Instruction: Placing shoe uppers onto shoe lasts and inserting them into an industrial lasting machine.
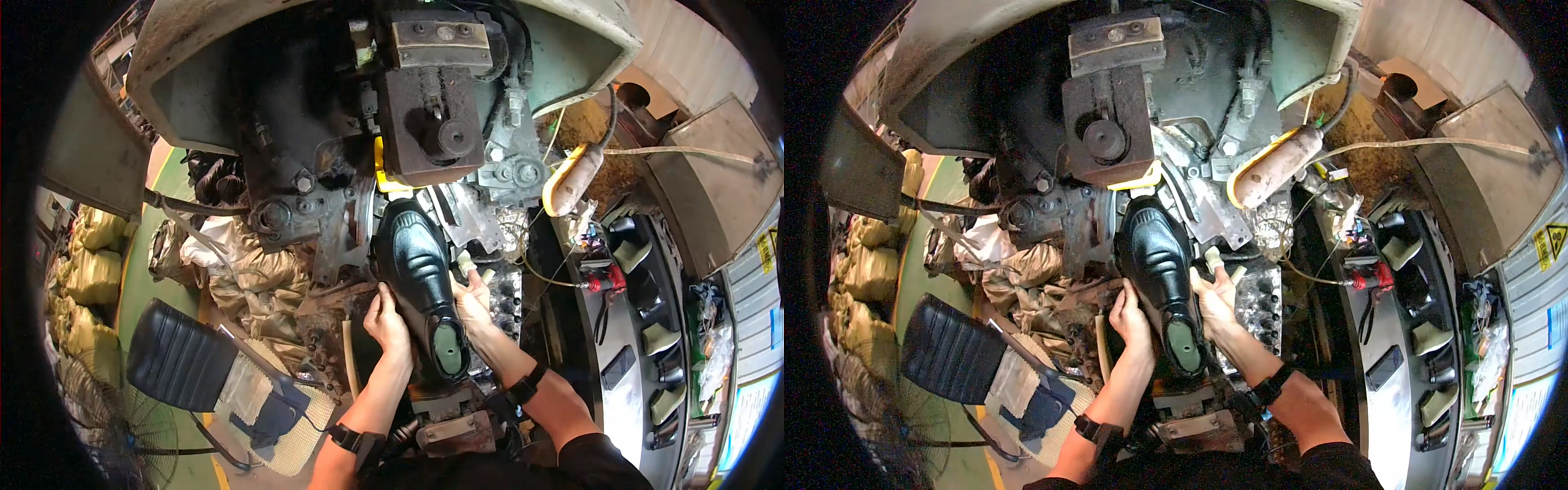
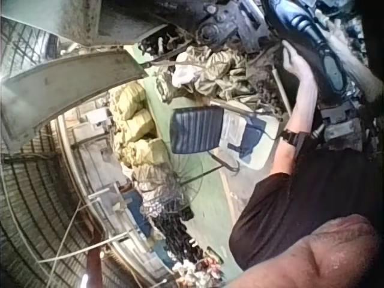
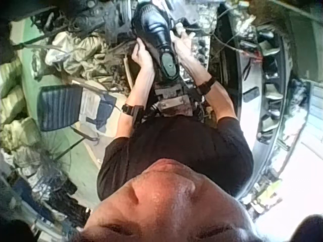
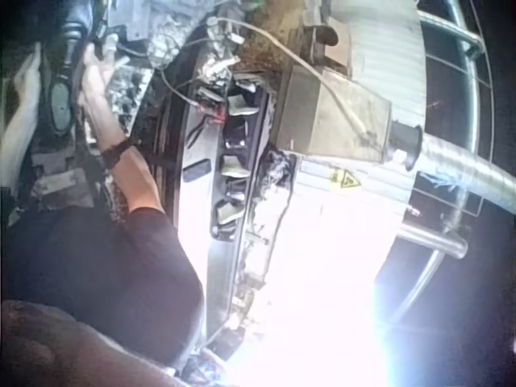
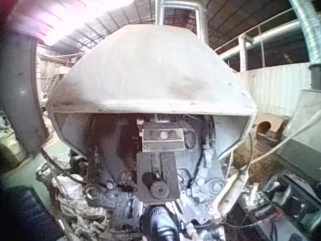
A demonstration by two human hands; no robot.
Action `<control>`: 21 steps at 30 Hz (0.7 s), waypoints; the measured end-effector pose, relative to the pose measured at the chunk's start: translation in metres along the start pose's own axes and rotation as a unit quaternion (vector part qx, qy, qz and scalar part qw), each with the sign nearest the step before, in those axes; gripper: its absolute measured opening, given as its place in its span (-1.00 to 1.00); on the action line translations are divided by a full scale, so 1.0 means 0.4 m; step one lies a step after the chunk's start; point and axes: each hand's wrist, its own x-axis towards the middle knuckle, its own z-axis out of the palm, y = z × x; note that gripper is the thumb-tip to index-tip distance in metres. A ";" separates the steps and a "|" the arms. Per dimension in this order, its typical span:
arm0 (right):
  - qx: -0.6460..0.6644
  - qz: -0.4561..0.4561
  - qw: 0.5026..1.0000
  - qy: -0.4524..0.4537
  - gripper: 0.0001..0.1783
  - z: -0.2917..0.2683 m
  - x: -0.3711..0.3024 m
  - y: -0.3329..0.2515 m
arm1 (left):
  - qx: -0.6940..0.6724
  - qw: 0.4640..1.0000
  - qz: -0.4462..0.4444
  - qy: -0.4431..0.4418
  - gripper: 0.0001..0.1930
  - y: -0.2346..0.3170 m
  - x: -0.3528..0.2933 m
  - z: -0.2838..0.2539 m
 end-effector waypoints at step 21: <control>-0.001 0.012 0.998 0.056 -0.44 0.031 -0.091 -0.040 | -0.043 0.989 -0.138 -0.022 -0.55 0.076 -0.055 -0.012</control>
